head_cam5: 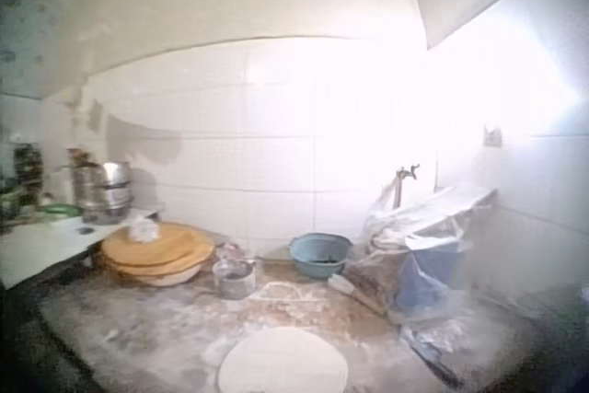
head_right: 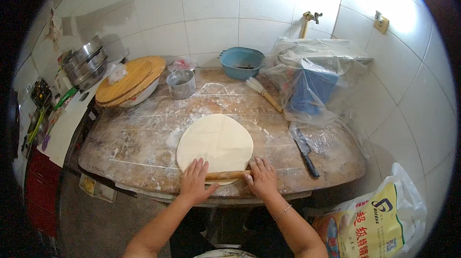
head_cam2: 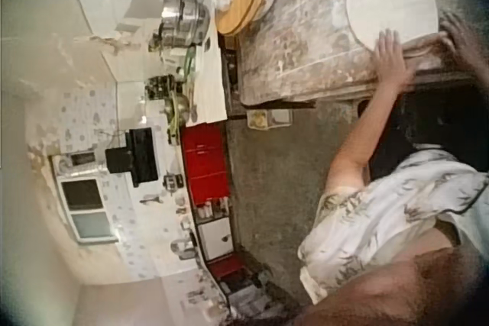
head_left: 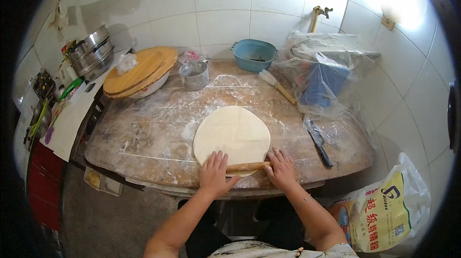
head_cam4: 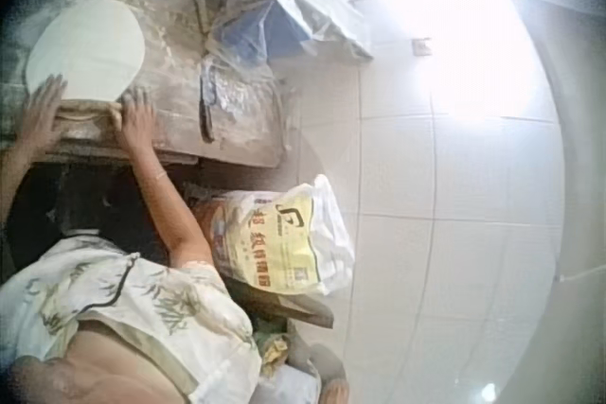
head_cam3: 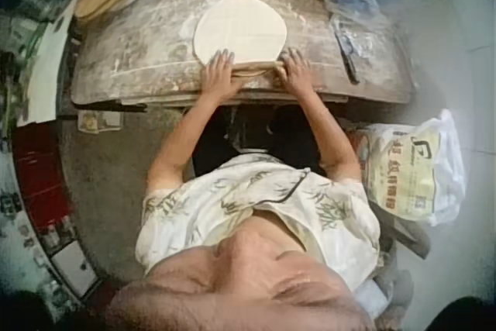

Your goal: The person uses a rolling pin to flatten a piece of dough on a wooden table, sprinkles flour over it using a sieve, and then folds the dough over the rolling pin.

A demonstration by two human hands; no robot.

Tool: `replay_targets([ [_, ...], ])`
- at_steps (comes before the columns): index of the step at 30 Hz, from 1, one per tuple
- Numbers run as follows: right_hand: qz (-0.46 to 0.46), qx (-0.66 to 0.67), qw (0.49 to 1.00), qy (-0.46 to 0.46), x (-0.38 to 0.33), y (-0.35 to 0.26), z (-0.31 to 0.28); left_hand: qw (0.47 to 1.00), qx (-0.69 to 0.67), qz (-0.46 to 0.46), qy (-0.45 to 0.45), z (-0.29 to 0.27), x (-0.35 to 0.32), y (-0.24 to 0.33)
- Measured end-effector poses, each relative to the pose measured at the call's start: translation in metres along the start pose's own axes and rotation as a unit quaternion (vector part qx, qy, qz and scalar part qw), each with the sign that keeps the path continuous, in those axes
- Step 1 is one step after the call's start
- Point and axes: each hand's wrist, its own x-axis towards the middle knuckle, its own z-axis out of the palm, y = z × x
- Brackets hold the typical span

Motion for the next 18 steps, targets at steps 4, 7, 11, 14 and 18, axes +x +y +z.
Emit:
replay_targets([
  [4, -0.084, 0.0, 0.995, 0.053, -0.025, 0.004, -0.002, 0.999, -0.019, 0.043, -0.005, 0.013, -0.049, 0.003],
  [7, -0.149, -0.011, 0.988, 0.038, -0.019, -0.018, -0.011, 0.995, -0.09, 0.027, 0.038, 0.008, -0.08, -0.009],
  [11, -0.169, -0.014, 0.986, -0.008, 0.009, -0.058, 0.009, 0.994, -0.069, -0.006, 0.083, -0.007, -0.078, -0.049],
  [14, -0.127, -0.016, 0.992, -0.012, 0.048, -0.075, 0.023, 0.994, -0.032, -0.032, 0.098, -0.02, -0.037, -0.076],
  [18, -0.053, -0.03, 0.998, -0.004, 0.109, -0.074, 0.046, 0.994, -0.007, -0.063, 0.091, -0.014, 0.032, -0.111],
])
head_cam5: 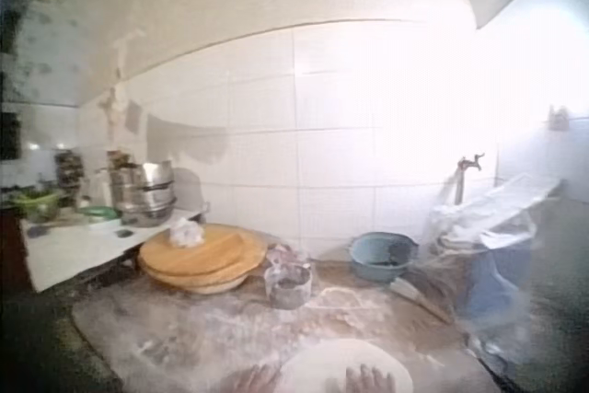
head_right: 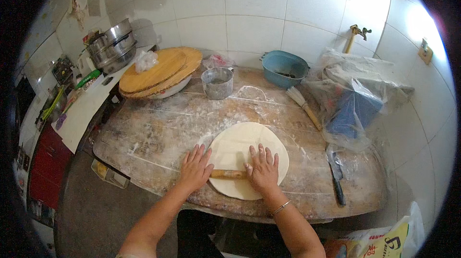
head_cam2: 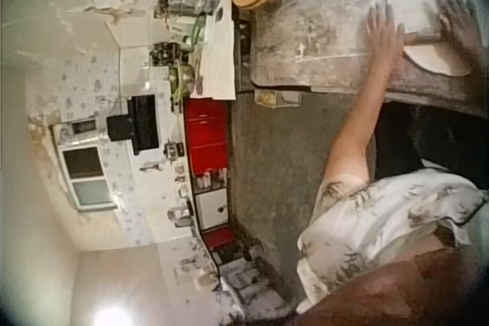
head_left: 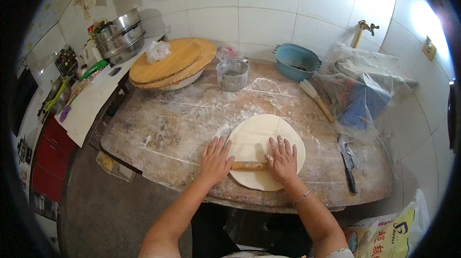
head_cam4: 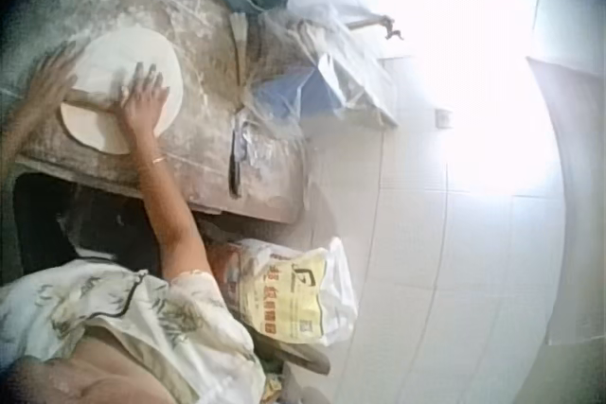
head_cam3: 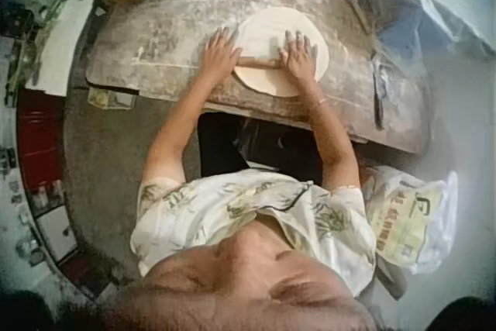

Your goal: The person uses a rolling pin to flatten a piece of dough on a wooden table, sprinkles flour over it using a sieve, and then folds the dough over the rolling pin.

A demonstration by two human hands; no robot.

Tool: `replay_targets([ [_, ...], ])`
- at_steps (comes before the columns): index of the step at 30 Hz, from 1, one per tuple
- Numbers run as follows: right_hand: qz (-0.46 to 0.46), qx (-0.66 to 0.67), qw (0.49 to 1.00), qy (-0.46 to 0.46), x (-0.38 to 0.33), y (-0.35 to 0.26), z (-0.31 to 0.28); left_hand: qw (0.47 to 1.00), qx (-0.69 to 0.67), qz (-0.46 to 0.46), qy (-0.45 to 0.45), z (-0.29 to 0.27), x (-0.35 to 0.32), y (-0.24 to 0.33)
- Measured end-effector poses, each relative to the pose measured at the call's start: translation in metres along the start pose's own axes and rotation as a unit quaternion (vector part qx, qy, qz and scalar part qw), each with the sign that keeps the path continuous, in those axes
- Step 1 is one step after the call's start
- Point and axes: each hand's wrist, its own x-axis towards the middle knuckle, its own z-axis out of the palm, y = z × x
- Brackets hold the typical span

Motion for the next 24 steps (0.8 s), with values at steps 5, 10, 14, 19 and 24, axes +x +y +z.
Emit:
replay_targets([
  [5, 0.089, 0.019, 0.996, 0.018, 0.051, 0.004, 0.002, 0.996, -0.011, -0.083, -0.022, 0.005, 0.079, -0.011],
  [10, 0.125, 0.035, 0.991, 0.039, 0.076, 0.011, 0.012, 0.983, -0.046, -0.177, -0.016, 0.017, 0.122, -0.023],
  [14, 0.108, 0.021, 0.994, 0.018, 0.061, 0.011, 0.012, 0.989, -0.025, -0.147, -0.025, 0.014, 0.102, -0.018],
  [19, 0.044, 0.01, 0.999, -0.015, 0.015, -0.008, 0.002, 0.994, 0.001, -0.088, -0.061, 0.001, 0.037, -0.016],
  [24, -0.02, 0.016, 0.999, -0.032, -0.034, -0.016, -0.013, 0.991, -0.014, -0.066, -0.114, -0.014, -0.021, -0.005],
])
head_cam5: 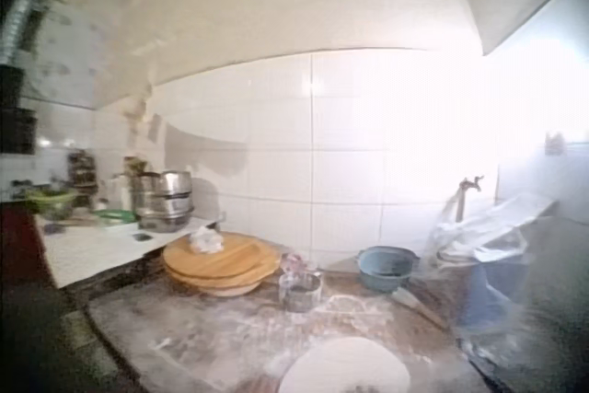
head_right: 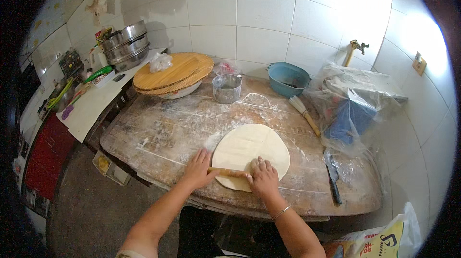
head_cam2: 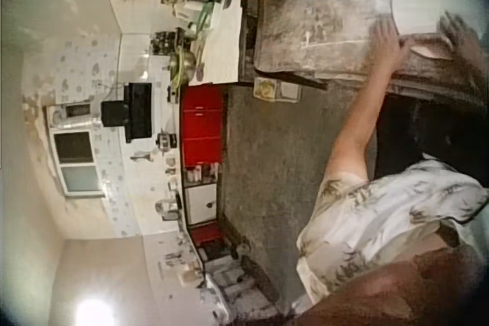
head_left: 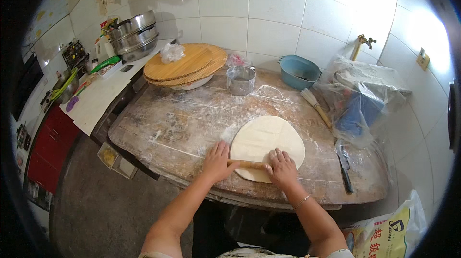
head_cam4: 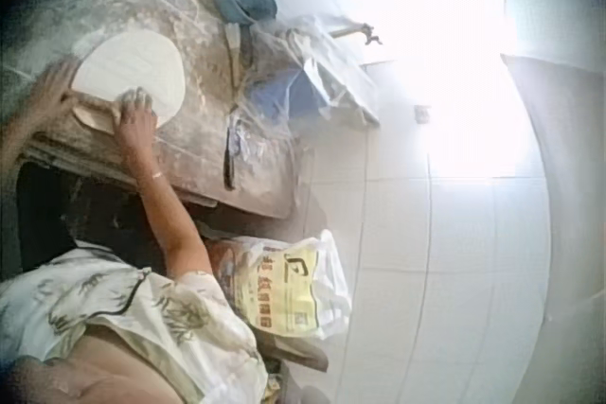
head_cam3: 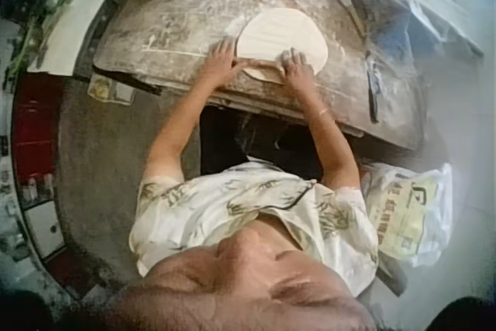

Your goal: The person uses a rolling pin to flatten a piece of dough on a wooden table, sprinkles flour over it using a sieve, and then folds the dough over the rolling pin.

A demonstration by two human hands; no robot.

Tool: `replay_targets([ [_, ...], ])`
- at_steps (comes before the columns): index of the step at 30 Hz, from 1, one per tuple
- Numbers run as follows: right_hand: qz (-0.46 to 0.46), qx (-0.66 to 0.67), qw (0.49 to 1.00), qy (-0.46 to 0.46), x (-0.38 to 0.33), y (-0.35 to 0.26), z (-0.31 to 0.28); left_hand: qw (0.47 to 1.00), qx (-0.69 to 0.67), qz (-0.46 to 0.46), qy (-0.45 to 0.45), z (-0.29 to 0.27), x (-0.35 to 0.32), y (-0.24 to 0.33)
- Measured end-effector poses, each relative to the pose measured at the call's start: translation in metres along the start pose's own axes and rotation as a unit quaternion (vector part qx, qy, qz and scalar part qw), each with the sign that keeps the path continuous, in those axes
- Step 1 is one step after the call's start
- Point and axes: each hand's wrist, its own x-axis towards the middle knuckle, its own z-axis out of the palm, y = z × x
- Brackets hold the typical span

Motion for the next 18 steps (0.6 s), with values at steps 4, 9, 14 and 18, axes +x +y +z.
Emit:
replay_targets([
  [4, -0.017, -0.008, 1.0, -0.001, -0.041, -0.007, -0.016, 0.998, 0.041, 0.049, -0.001, 0.007, -0.055, 0.01],
  [9, -0.056, -0.004, 0.996, 0.066, -0.078, 0.009, -0.008, 0.993, 0.021, 0.117, -0.021, 0.016, -0.095, 0.018],
  [14, -0.031, -0.022, 0.999, 0.04, -0.073, 0.019, -0.021, 0.985, 0.06, 0.16, -0.025, 0.013, -0.054, 0.043],
  [18, 0.045, -0.017, 0.999, 0.017, -0.011, 0.035, -0.013, 0.991, 0.037, 0.127, 0.006, 0.013, 0.014, 0.044],
])
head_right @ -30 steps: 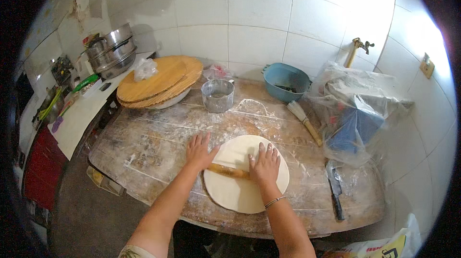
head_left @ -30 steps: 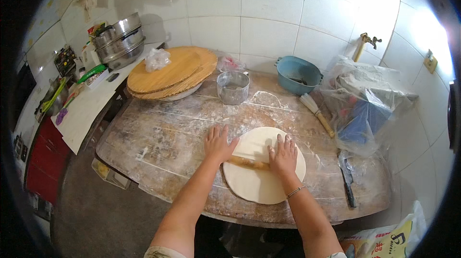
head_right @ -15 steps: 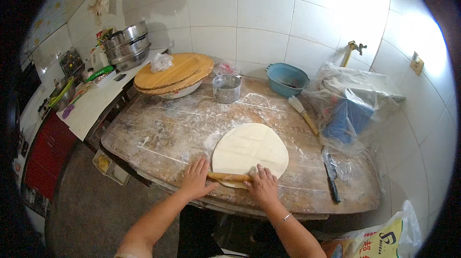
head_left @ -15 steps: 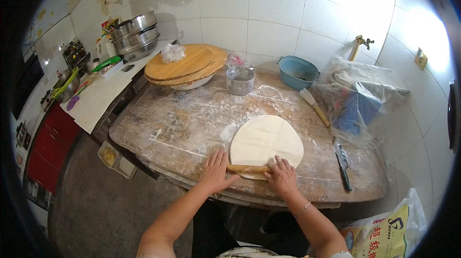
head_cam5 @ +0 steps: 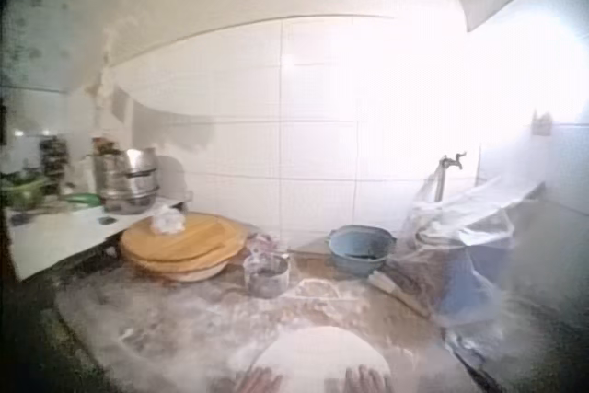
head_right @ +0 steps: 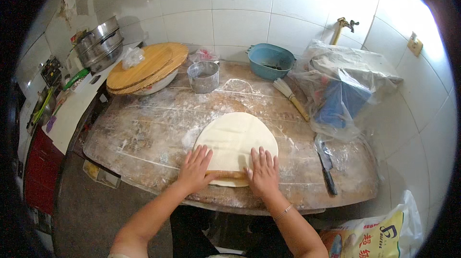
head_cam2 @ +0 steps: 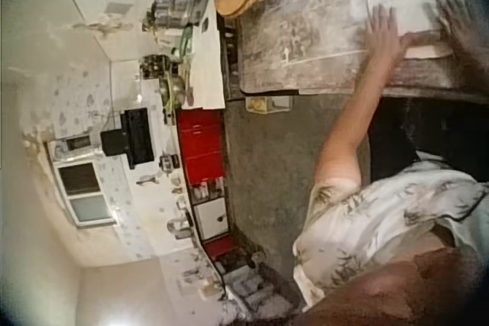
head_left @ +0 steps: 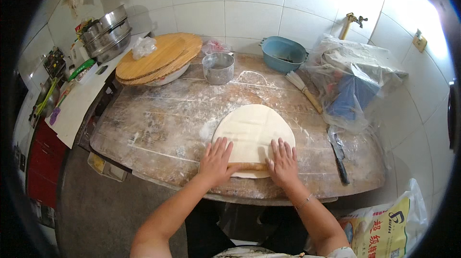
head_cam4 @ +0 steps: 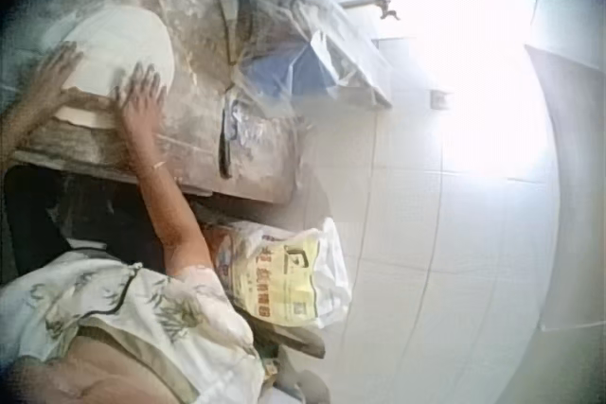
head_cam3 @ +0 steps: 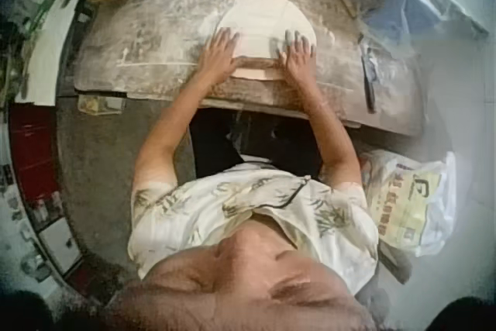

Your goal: The person uses a rolling pin to flatten a piece of dough on a wooden table, sprinkles flour over it using a sieve, and then folds the dough over the rolling pin.

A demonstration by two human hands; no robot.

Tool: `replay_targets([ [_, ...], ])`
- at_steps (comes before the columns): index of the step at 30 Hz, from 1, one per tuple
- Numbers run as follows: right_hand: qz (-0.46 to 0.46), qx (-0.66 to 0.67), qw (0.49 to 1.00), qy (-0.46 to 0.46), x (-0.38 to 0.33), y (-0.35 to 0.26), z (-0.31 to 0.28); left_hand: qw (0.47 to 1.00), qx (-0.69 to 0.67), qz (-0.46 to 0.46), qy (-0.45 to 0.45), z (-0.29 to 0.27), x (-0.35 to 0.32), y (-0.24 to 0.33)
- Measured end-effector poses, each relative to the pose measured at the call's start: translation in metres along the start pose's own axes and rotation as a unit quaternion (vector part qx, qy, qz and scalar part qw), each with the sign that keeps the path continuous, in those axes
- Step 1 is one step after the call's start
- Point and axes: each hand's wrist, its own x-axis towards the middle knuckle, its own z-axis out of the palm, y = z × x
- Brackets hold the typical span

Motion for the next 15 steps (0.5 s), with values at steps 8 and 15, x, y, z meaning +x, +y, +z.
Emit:
replay_targets([
  [8, 0.119, 0.025, 0.991, 0.061, 0.115, 0.022, 0.025, 0.983, -0.048, -0.162, 0.075, -0.001, 0.109, -0.026],
  [15, 0.123, 0.017, 0.992, -0.034, 0.105, 0.015, 0.012, 0.976, -0.03, -0.214, 0.039, 0.004, 0.106, -0.025],
])
